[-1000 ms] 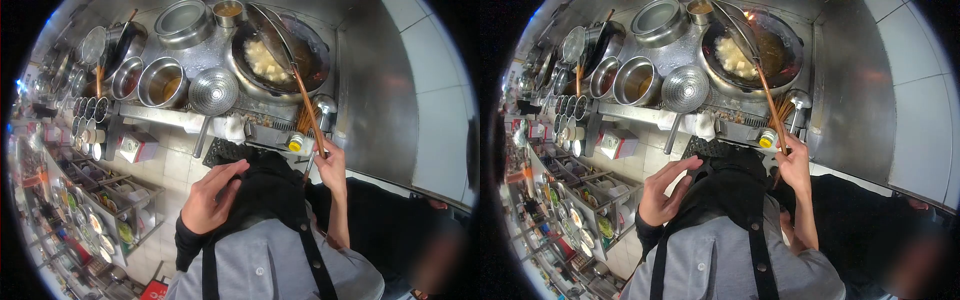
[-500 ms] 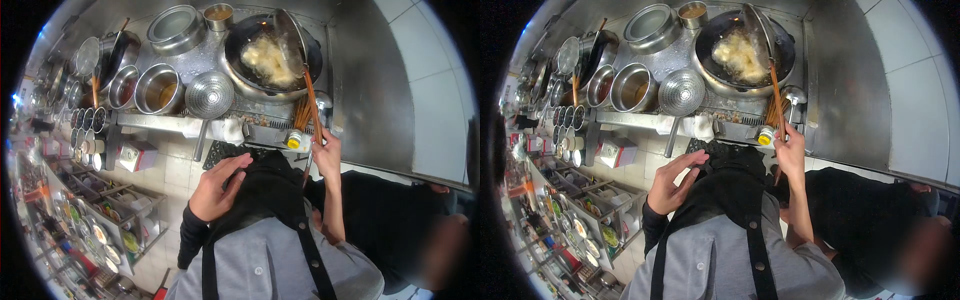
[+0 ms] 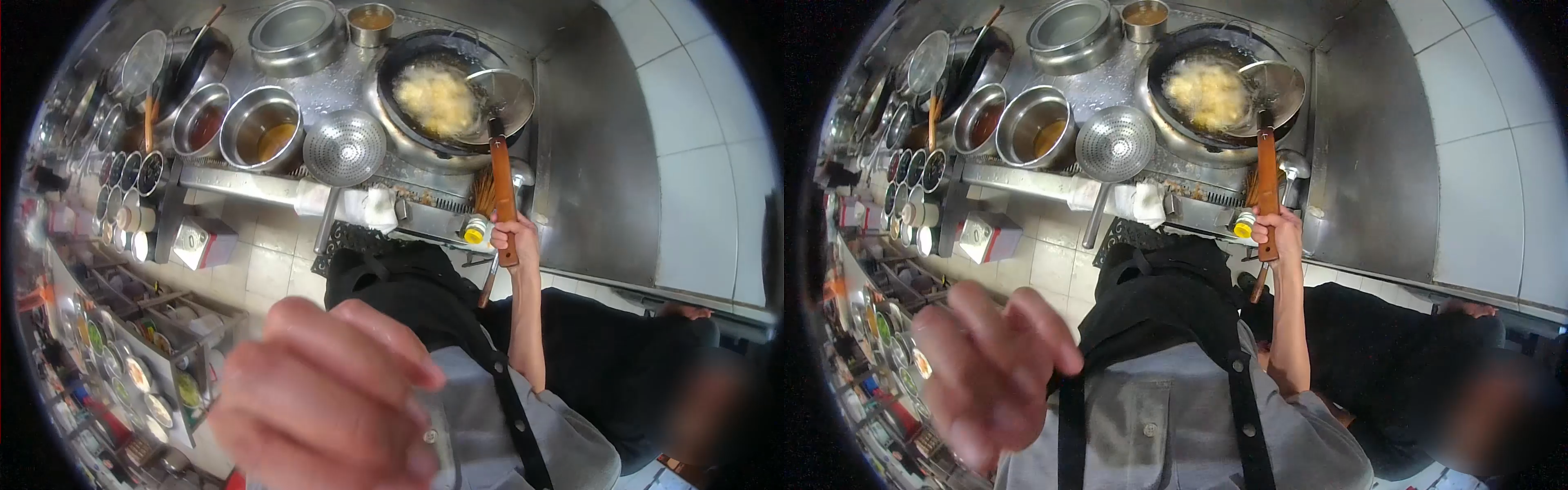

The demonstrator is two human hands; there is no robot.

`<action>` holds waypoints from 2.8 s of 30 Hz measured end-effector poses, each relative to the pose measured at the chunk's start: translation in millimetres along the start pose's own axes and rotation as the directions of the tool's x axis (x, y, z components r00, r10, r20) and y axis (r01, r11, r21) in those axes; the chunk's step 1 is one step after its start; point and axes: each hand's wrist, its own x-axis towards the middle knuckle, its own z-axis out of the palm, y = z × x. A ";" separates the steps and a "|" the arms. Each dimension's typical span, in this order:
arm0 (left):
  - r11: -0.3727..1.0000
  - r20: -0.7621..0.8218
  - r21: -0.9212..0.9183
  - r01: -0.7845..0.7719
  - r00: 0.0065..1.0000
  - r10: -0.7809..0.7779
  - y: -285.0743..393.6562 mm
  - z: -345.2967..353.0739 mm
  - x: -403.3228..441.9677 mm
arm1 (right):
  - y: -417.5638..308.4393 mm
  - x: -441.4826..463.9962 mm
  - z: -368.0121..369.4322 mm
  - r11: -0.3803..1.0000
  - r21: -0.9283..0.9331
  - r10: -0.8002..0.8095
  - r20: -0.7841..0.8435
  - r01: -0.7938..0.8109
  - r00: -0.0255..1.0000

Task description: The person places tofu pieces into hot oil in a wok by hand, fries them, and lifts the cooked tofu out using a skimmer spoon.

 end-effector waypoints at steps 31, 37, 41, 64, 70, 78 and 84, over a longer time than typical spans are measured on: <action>0.999 -0.074 -0.009 0.032 0.997 -0.033 -5.7 -21.7 -15.6 | -5.3 88.8 -133.4 0.955 -0.246 0.257 0.417 -0.164 0.872; 0.994 -0.027 0.023 0.104 0.994 -0.103 -21.2 -22.7 -17.2 | -2.2 112.5 -112.8 0.975 -0.118 0.220 0.514 -0.186 0.829; 0.981 0.010 0.107 0.163 0.986 -0.165 -24.6 -23.1 -22.5 | -24.8 122.8 -131.7 0.952 -0.258 0.282 0.534 -0.164 0.797; 0.933 -0.168 0.148 0.327 0.938 -0.302 -54.8 -76.4 -72.1 | 84.5 -34.9 15.8 0.581 -0.729 -0.139 0.350 0.362 0.926; 0.901 -0.112 0.083 0.425 0.903 -0.416 -67.7 -74.4 -76.7 | 95.5 -47.9 61.1 0.733 -0.587 -0.153 0.351 0.344 0.924; 0.800 0.005 0.064 0.596 0.802 -0.598 -73.1 -81.5 -82.7 | 100.0 -48.3 148.8 0.981 -0.161 0.175 0.519 -0.105 0.837; 0.689 -0.068 0.073 0.721 0.693 -0.718 -61.6 -98.2 -118.2 | 185.4 -20.3 173.5 0.978 -0.123 0.210 0.626 -0.171 0.751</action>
